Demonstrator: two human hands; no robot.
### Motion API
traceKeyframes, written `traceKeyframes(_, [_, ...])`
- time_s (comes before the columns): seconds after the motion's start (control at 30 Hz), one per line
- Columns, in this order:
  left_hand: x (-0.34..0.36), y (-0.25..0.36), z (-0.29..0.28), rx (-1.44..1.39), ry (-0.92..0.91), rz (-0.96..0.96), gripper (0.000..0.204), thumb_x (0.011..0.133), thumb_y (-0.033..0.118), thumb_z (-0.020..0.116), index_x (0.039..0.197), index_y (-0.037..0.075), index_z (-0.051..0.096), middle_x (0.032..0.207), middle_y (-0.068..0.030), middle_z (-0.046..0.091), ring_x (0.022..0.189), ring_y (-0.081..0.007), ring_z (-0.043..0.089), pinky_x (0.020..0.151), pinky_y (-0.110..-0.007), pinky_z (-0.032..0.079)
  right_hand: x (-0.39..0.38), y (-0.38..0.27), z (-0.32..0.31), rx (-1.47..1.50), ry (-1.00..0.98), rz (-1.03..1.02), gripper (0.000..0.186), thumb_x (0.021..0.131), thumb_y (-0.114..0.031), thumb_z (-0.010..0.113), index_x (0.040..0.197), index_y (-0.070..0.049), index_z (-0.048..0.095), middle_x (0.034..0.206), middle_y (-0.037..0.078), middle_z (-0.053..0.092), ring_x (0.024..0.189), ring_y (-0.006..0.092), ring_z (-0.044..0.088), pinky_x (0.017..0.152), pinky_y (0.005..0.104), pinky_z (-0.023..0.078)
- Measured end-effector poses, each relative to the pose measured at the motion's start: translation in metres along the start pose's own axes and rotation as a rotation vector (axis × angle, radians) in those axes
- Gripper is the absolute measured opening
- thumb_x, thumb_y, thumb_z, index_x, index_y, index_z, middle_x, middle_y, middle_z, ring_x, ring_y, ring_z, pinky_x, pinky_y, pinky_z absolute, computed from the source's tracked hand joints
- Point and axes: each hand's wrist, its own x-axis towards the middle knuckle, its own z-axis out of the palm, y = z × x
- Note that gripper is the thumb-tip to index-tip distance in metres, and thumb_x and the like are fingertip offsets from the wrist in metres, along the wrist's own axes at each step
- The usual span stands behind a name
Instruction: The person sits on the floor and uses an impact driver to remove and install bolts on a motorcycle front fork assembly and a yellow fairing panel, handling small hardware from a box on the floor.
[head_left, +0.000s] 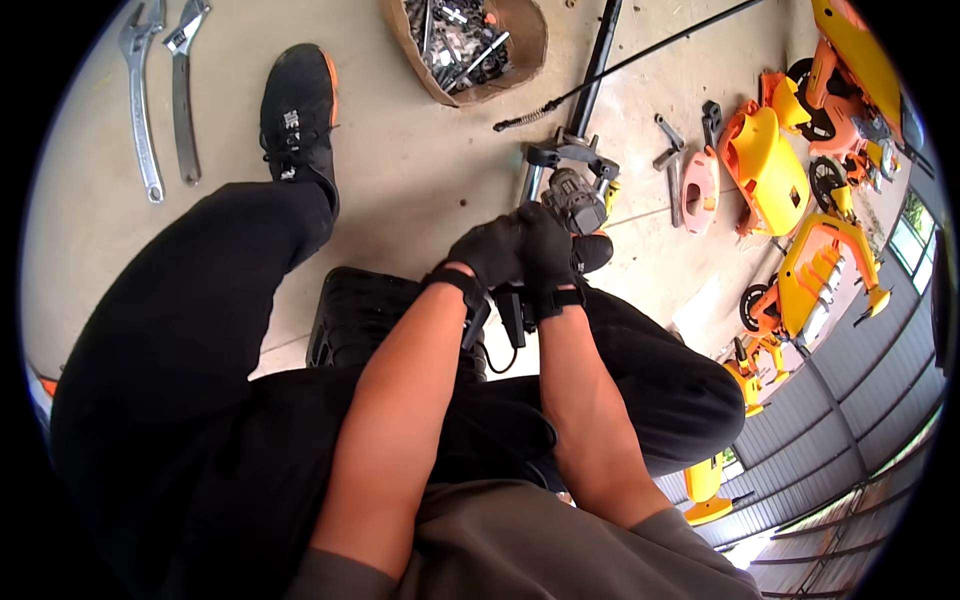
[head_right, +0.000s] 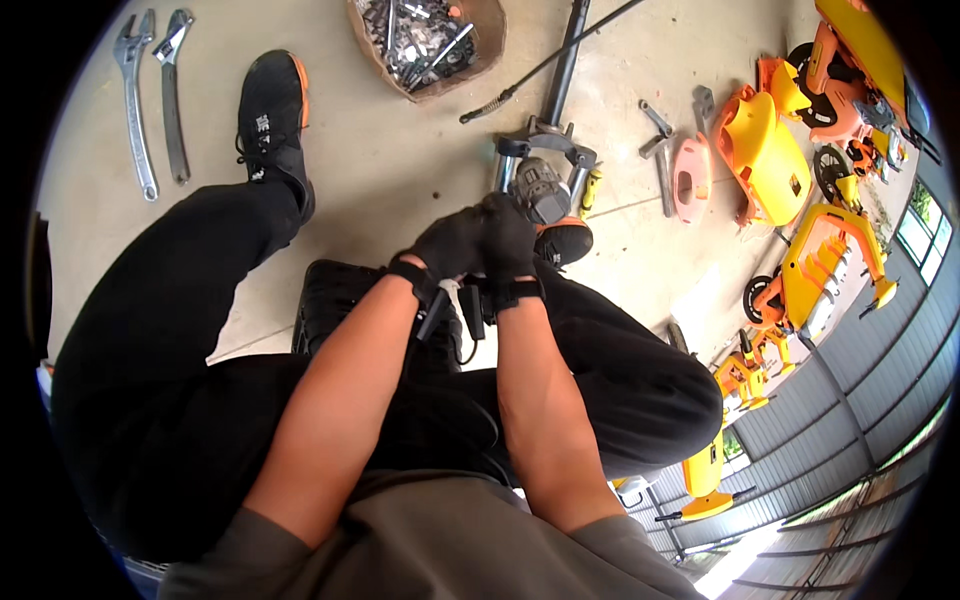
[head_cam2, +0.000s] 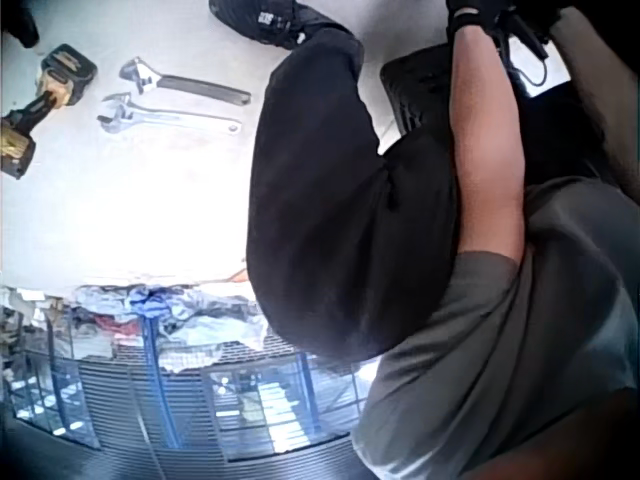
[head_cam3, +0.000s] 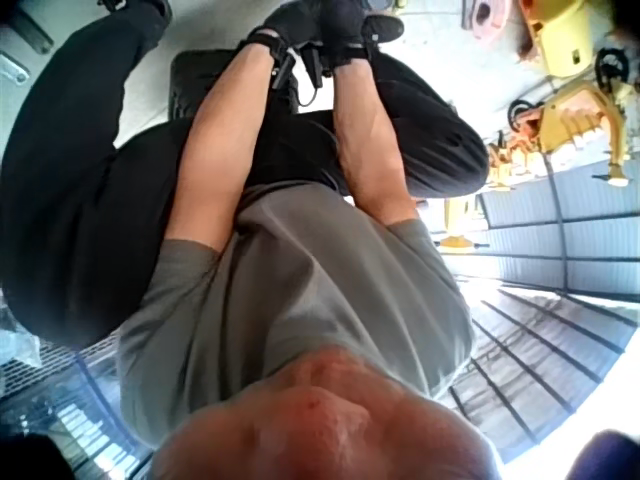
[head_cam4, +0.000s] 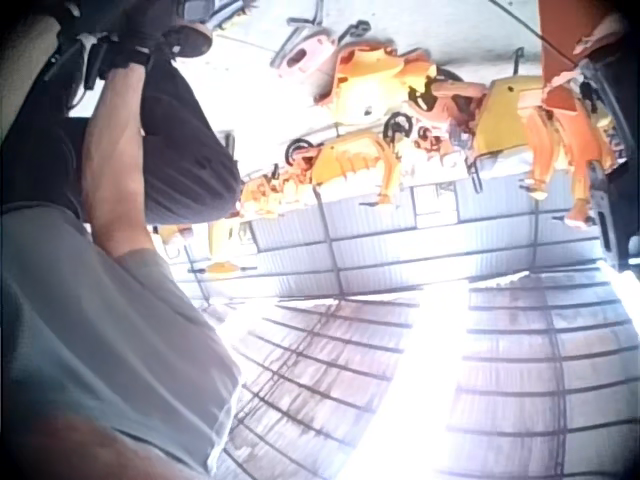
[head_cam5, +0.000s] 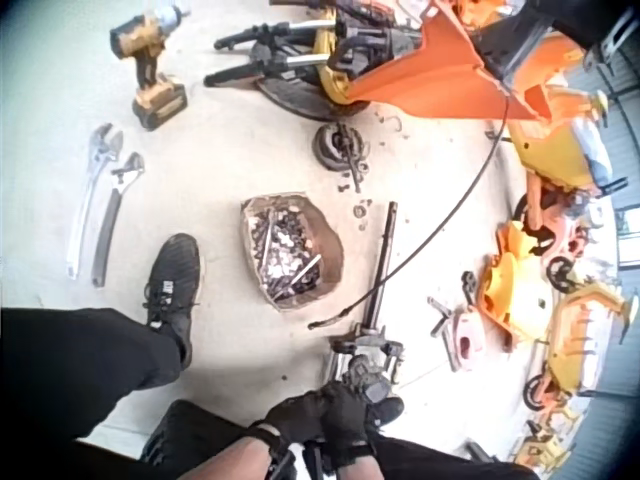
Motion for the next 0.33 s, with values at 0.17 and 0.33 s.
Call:
traceKeyframes(0.17, [-0.018, 0.062, -0.044, -0.291, -0.163, -0.287, 0.044, 0.081, 0.028, 0.065, 0.116, 0.002, 0.058, 0.097, -0.0225, 0.066, 0.093, -0.0369, 0.066, 0.080, -0.044, 0.054, -0.017, 0.008, -0.013, -0.086, -0.008, -0.036, 0.009, 0.080, -0.012, 0.059, 0.086, -0.009, 0.066, 0.084, 0.014, 0.066, 0.083, 0.0344, 0.064, 0.072, 0.0415, 0.050])
traceKeyframes(0.33, [-0.005, 0.017, -0.002, 0.126, 0.001, 0.040, 0.034, 0.084, 0.024, 0.060, 0.108, 0.001, 0.061, 0.103, -0.0270, 0.064, 0.097, -0.0391, 0.065, 0.084, -0.048, 0.053, -0.008, 0.003, -0.014, -0.152, -0.050, -0.095, 0.010, 0.078, -0.013, 0.063, 0.087, -0.009, 0.065, 0.085, 0.013, 0.066, 0.085, 0.0330, 0.065, 0.074, 0.0413, 0.050])
